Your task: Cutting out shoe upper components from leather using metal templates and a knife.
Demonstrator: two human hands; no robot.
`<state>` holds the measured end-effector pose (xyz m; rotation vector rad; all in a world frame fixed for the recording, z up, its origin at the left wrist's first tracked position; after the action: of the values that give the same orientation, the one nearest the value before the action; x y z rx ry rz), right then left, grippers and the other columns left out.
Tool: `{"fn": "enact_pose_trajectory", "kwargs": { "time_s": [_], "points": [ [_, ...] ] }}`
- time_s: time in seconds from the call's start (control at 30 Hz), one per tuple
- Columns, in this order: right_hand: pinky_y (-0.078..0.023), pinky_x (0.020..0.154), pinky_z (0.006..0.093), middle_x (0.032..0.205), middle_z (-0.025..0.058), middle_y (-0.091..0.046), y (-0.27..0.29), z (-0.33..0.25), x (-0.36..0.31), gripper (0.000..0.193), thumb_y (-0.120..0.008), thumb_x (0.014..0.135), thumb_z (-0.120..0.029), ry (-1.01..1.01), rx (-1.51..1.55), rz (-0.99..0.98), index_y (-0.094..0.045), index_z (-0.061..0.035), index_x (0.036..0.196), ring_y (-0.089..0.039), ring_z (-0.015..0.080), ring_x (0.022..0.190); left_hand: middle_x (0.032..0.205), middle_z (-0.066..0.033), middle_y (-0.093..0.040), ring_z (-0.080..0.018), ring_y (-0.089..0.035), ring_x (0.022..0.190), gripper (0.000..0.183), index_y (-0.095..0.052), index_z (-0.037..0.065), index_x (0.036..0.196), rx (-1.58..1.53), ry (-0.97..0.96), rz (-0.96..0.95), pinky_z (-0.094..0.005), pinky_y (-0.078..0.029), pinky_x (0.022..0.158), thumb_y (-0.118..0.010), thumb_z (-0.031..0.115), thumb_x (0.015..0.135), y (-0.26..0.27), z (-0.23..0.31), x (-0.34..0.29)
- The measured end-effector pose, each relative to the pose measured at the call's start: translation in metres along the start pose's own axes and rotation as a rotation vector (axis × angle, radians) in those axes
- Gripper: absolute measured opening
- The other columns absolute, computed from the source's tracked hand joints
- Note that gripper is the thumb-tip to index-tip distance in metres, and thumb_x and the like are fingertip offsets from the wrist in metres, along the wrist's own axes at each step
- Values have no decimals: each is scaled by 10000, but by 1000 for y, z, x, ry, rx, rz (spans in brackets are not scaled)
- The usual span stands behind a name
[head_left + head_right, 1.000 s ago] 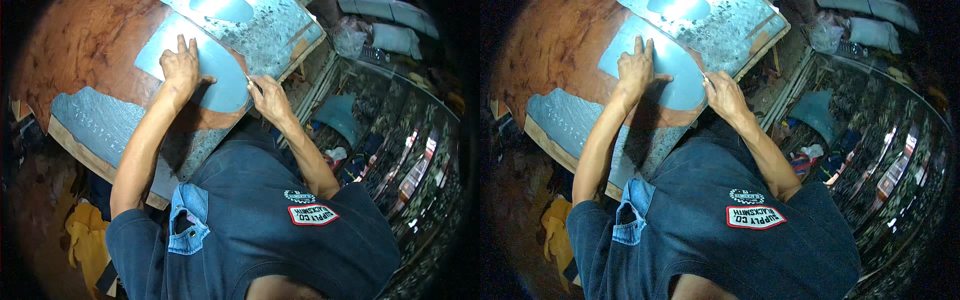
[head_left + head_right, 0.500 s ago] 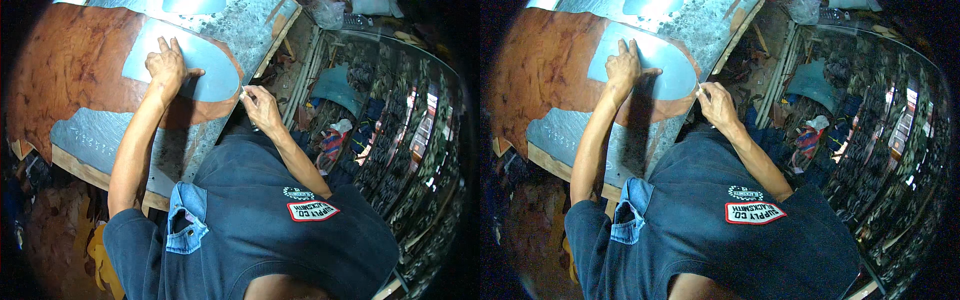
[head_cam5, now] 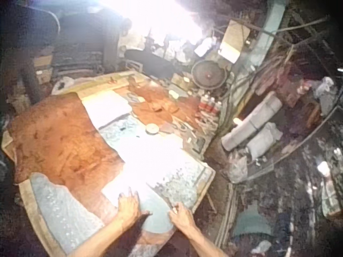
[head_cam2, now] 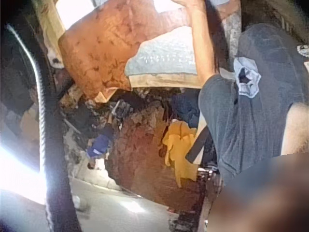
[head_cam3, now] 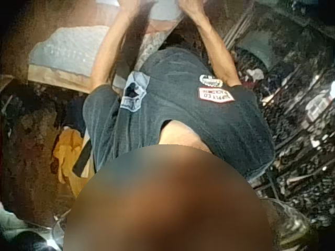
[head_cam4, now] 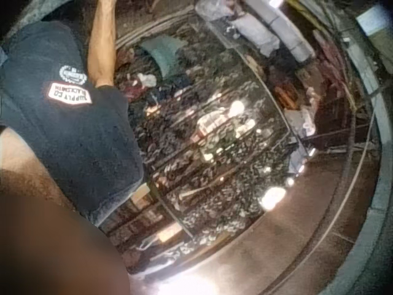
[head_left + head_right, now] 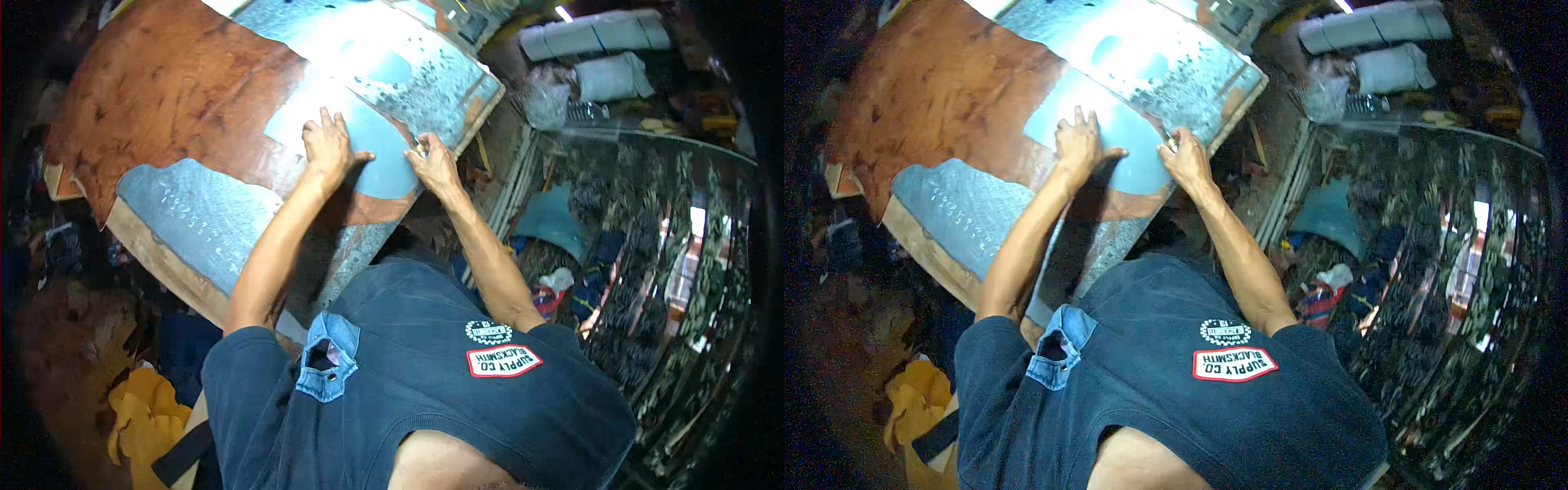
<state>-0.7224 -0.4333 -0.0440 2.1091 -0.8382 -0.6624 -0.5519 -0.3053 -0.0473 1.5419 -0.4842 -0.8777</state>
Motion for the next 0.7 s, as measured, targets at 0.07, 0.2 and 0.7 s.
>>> {"fn": "enact_pose_trajectory", "kwargs": {
  "time_s": [0.07, 0.2, 0.7],
  "points": [
    [-517, 807, 460, 1028, 227, -678, -1, 1, 7, 470, -743, 800, -288, -16, -101, 23, -596, 11, 1131, -665, 370, 965, 1451, -210, -423, -417, -527, 1096, 1097, -498, 7, 1345, -118, 0, 71, -464, -499, 831, -705, 776, 590, -5, 0, -6],
    [-516, 768, 476, 910, 223, -692, 6, 0, 14, 407, -733, 802, -298, -46, -124, -69, -632, 20, 1036, -672, 400, 871, 1346, -213, -462, -450, -502, 1121, 1000, -554, -29, 1236, -207, 8, 145, -473, -480, 873, -758, 707, 591, -13, 1, -10],
    [-431, 419, 275, 655, -23, -507, 64, 74, -139, 192, -653, 928, -260, -555, 1113, 219, -524, -120, 897, -473, 90, 483, 1468, -307, -333, -520, -263, 1369, 727, -482, 50, 1367, -569, -130, 509, -627, -245, 1089, -713, 463, 815, -69, 44, -114]
  ]
}}
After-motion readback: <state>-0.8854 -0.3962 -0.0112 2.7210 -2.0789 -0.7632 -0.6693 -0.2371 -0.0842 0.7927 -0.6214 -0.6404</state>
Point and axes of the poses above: each hand's wrist, its own x-axis towards the middle knuckle, its own y-axis out of the back of the hand, z = x × y, the point moved 1 cm from there along x, towards the middle knuckle
